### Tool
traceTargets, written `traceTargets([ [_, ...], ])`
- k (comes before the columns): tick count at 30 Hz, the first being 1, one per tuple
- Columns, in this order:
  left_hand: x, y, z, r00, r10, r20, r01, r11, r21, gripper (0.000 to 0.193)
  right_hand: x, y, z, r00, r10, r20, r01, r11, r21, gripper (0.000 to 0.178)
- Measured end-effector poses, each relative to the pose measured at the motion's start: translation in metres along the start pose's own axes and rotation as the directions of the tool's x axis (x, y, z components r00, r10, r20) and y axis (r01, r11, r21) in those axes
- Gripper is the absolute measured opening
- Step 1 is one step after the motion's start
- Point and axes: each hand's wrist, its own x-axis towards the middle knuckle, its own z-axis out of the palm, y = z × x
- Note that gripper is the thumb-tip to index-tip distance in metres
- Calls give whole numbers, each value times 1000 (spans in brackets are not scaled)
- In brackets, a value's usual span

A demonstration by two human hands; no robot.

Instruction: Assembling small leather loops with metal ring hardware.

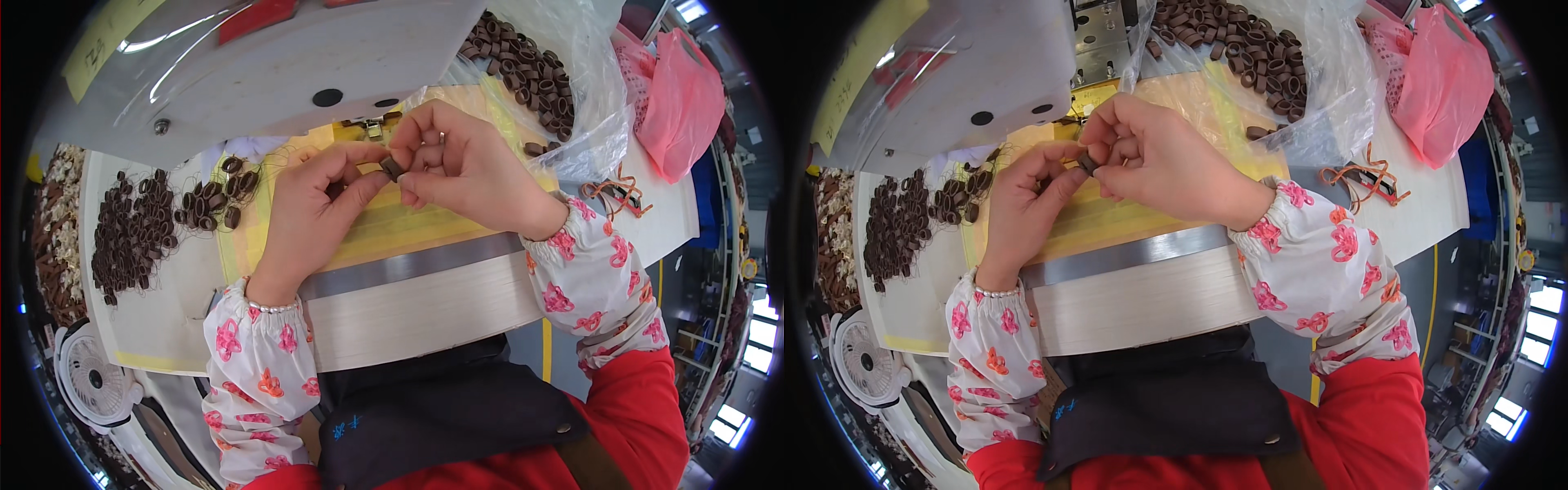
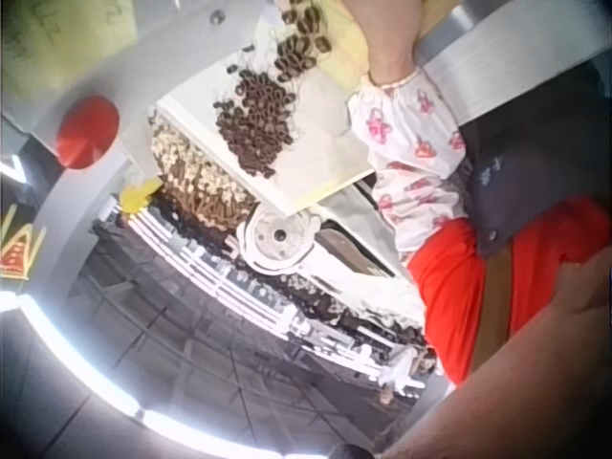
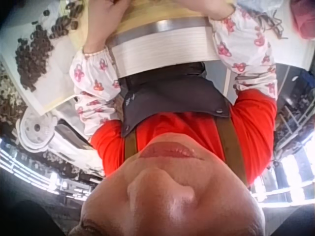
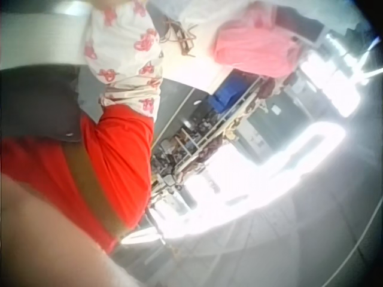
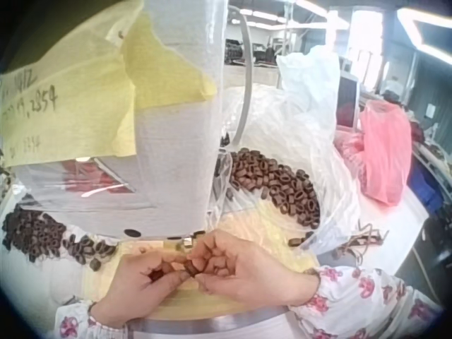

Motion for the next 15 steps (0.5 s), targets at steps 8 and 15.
traceTargets([
  [8, -1, -1, 2, 998, -59, -34, 57, 997, -45, 13, 1, 2, 1, 999, -29, -34, 28, 999, -25, 23],
  [15, -4, -7, 10, 977, 88, -195, -80, 995, 52, 9, 2, 4, -1, 998, -18, -52, 15, 999, -50, 22],
])
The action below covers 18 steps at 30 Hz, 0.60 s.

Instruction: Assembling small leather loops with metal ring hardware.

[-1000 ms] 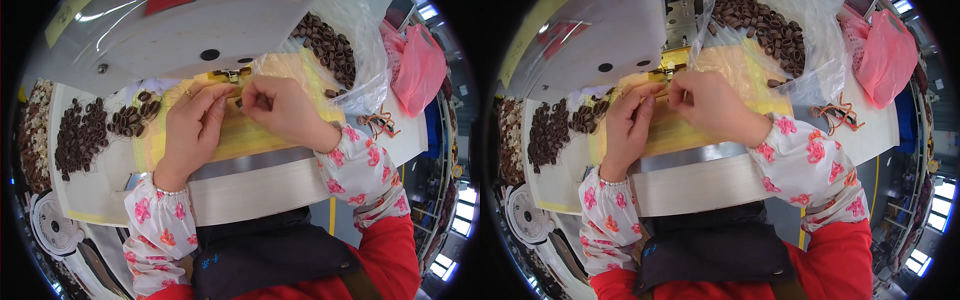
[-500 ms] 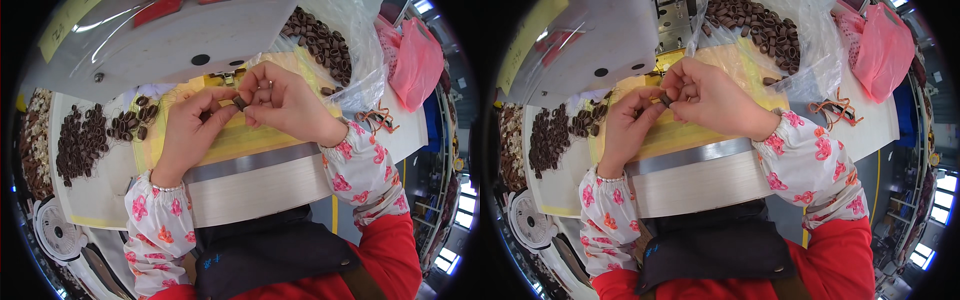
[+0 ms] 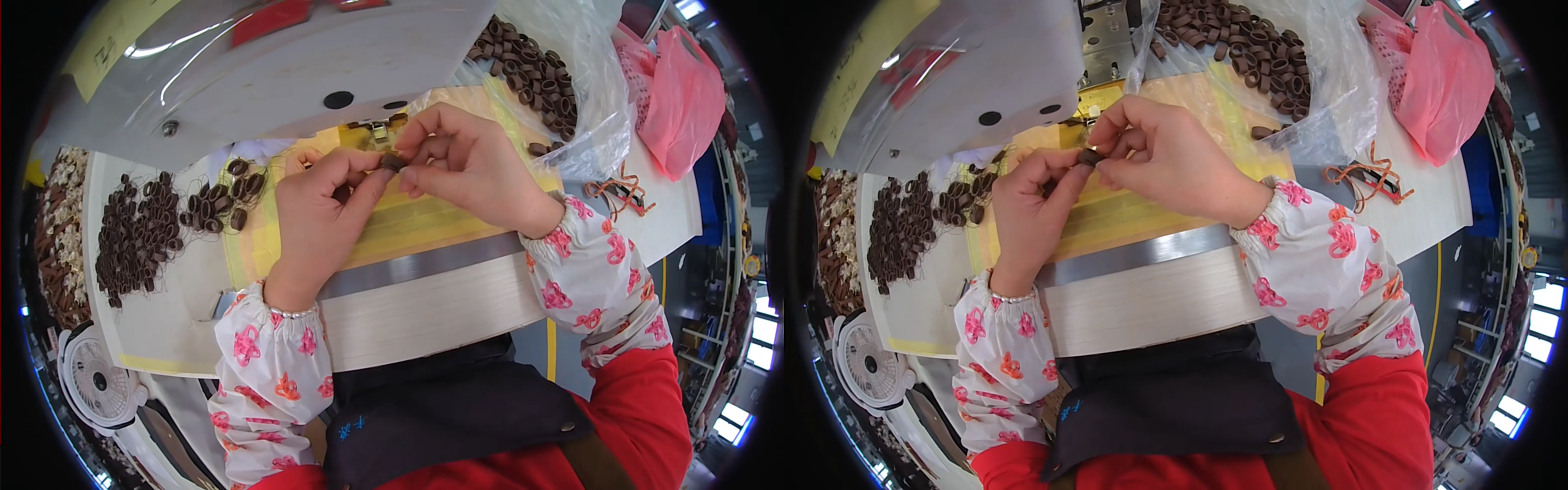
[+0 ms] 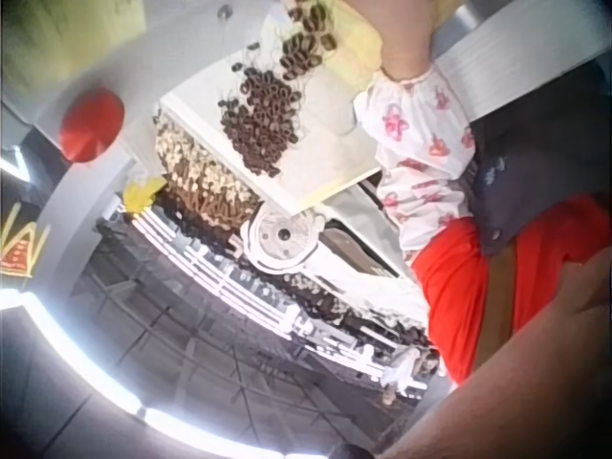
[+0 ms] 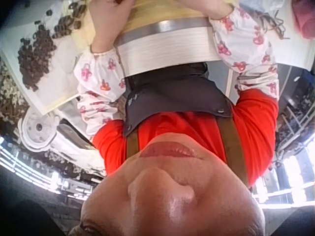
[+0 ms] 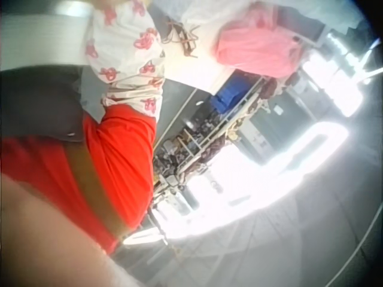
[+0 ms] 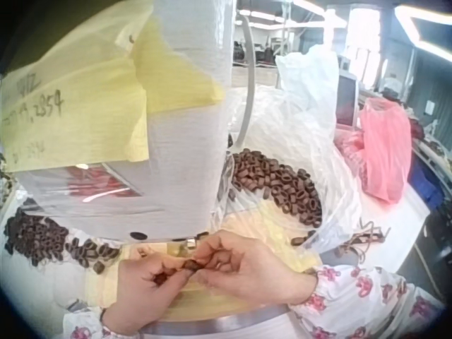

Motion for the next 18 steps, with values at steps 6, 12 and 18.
traceTargets([
  [6, 0, 2, 4, 999, -5, -39, 6, 1000, 27, 8, 1, 9, 2, 990, -130, -55, 120, 982, -148, 20],
  [12, 1, 4, 2, 999, -31, -8, 31, 999, 27, 7, 0, 12, 5, 952, -287, -107, 246, 924, -294, 18],
  [18, 0, 7, 2, 999, -46, -4, 45, 995, -91, 8, -1, 14, 4, 945, -299, -130, 260, 932, -252, 20],
])
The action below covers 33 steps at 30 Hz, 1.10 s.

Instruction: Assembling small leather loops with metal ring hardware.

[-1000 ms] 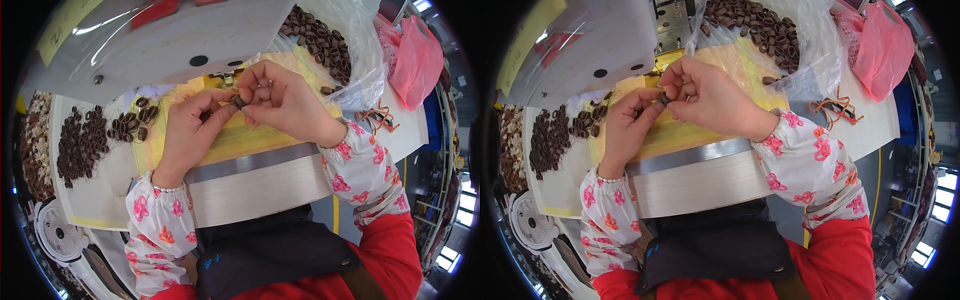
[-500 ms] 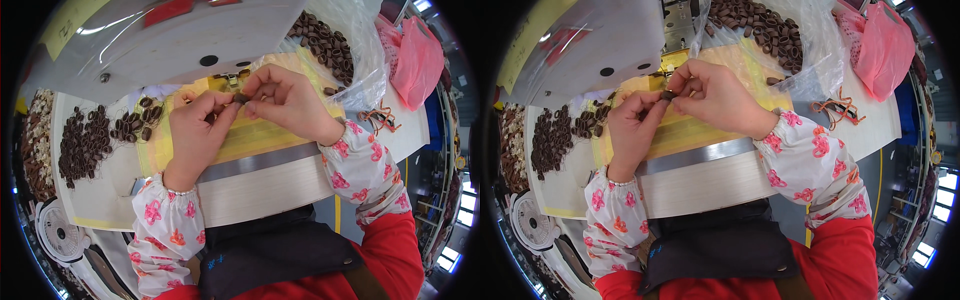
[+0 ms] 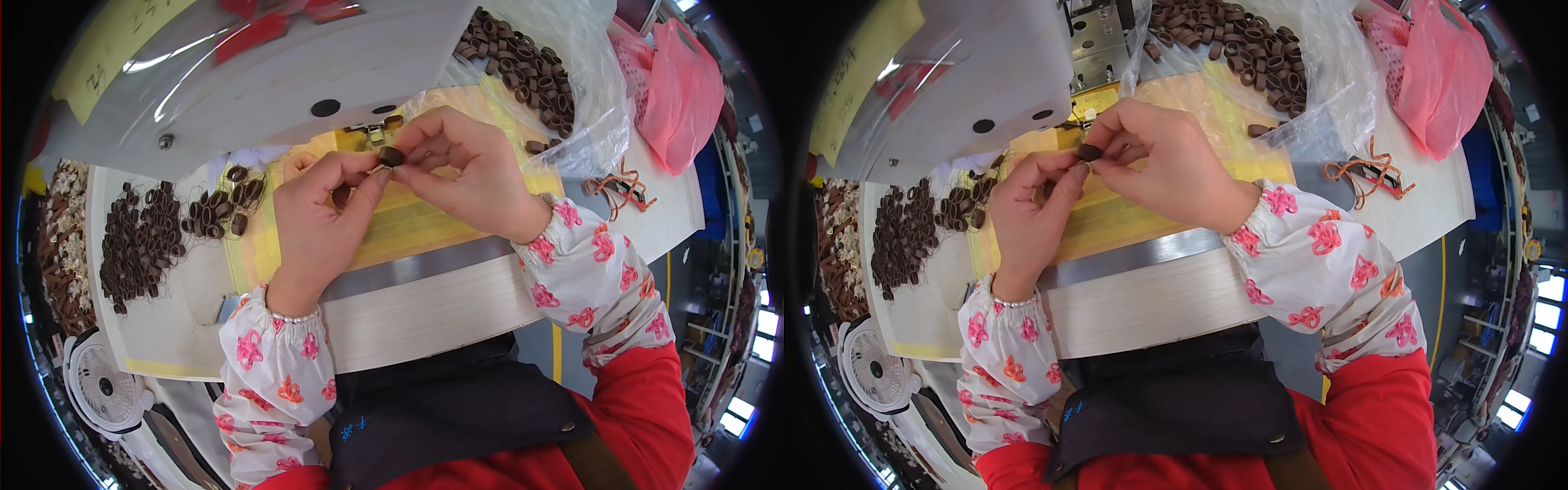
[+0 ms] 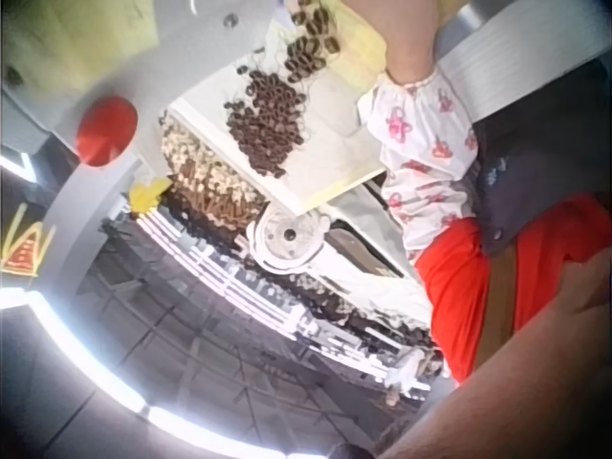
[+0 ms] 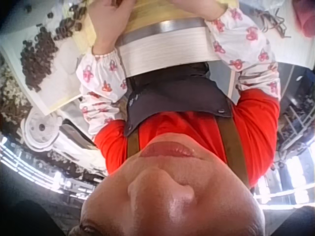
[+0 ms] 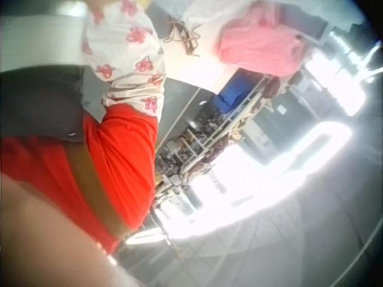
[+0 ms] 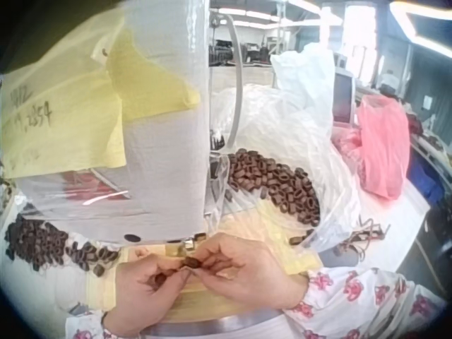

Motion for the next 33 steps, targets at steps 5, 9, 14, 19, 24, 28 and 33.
traceTargets([
  [5, 3, 0, -3, 996, 91, 25, -93, 989, 113, 14, 3, -1, -3, 984, 175, 40, -179, 965, 190, 20],
  [9, 3, 1, -5, 991, 127, 33, -130, 982, 137, 21, 9, -10, -12, 911, 384, 150, -412, 847, 336, 19],
  [14, 3, -1, -2, 997, 71, 40, -70, 997, -27, 27, 10, -7, -13, 860, 452, 237, -506, 702, 501, 19],
  [19, 3, -3, 1, 996, 89, 30, -86, 994, -73, 25, 10, -4, -14, 849, 454, 271, -519, 616, 592, 19],
  [24, 2, 0, -10, 997, 42, 71, -50, 991, 122, 13, 8, -3, -8, 911, 383, 153, -413, 855, 313, 13],
  [28, -8, -5, -13, 977, 140, 163, -192, 907, 375, 8, -2, 7, -2, 999, -24, 41, 33, 969, -244, 19],
  [33, -7, -3, -10, 998, 45, 48, -56, 966, 251, 9, -4, -6, 6, 988, -120, 102, 146, 940, -308, 18],
])
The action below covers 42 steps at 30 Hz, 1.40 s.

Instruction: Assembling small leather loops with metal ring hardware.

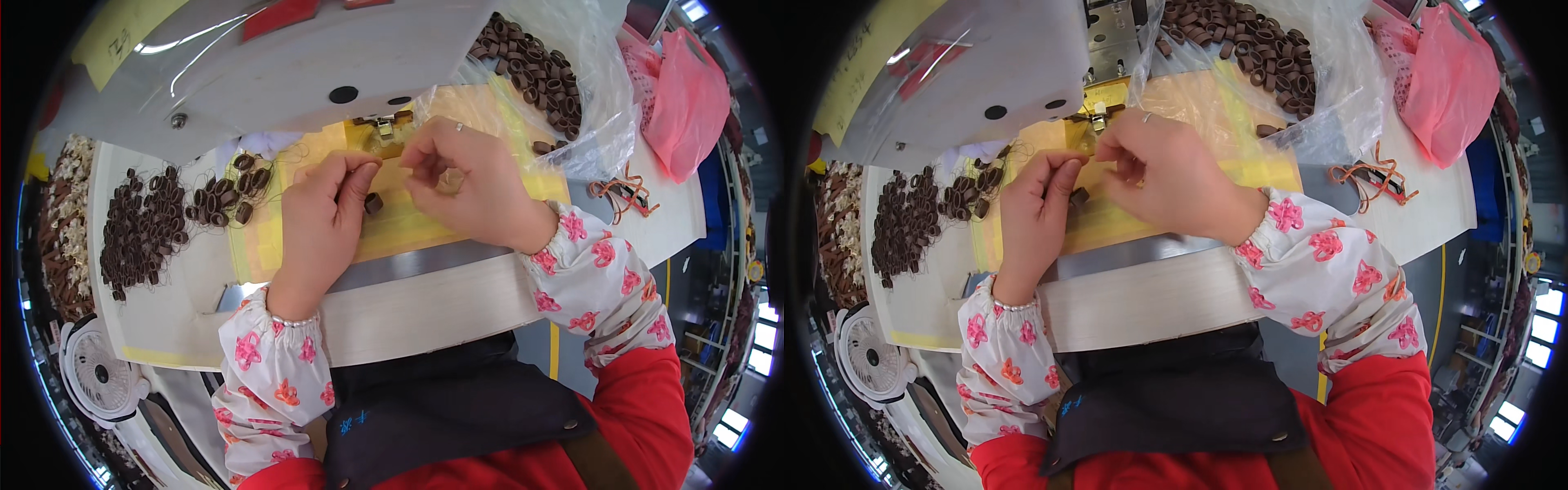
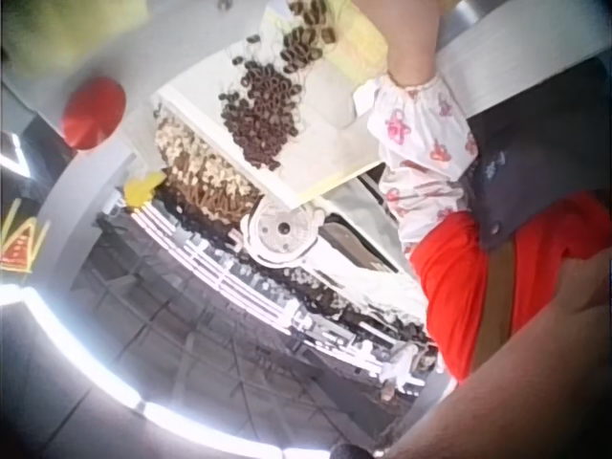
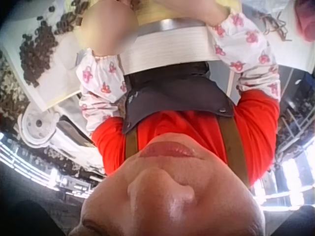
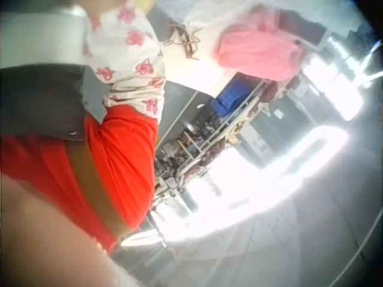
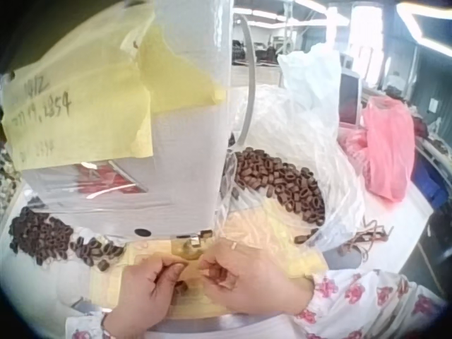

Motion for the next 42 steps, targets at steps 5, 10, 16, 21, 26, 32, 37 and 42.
traceTargets([
  [5, 1, 8, 8, 992, -119, 34, 124, 945, -302, 11, -5, -10, 11, 999, -39, -4, 39, 999, -26, 23],
  [10, 1, 9, 5, 992, -98, 79, 117, 950, -288, 12, -5, 4, 10, 998, 57, -11, -56, 994, 98, 20],
  [16, 0, 6, 0, 984, -123, 133, 167, 900, -403, 13, 6, -3, -5, 880, 439, 184, -471, 751, 463, 12],
  [21, 0, 7, 0, 973, -164, 162, 208, 928, -309, 9, 7, 1, -8, 865, 459, 201, -498, 747, 439, 14],
  [26, 1, 12, 2, 973, -175, 150, 201, 964, -176, 8, 1, 5, 3, 931, 361, 51, -347, 834, 429, 17],
  [32, 1, 2, 6, 996, -20, 83, 38, 973, -226, 6, 2, 10, 5, 959, 277, 55, -274, 863, 425, 18],
  [37, 4, 6, -6, 989, 32, 145, -31, 999, -9, 8, 3, 13, -2, 982, 188, 31, -190, 962, 197, 17],
  [42, -4, 6, -5, 979, 135, 150, -152, 982, 110, 8, 0, 7, -4, 989, -54, 135, 60, 997, -46, 22],
])
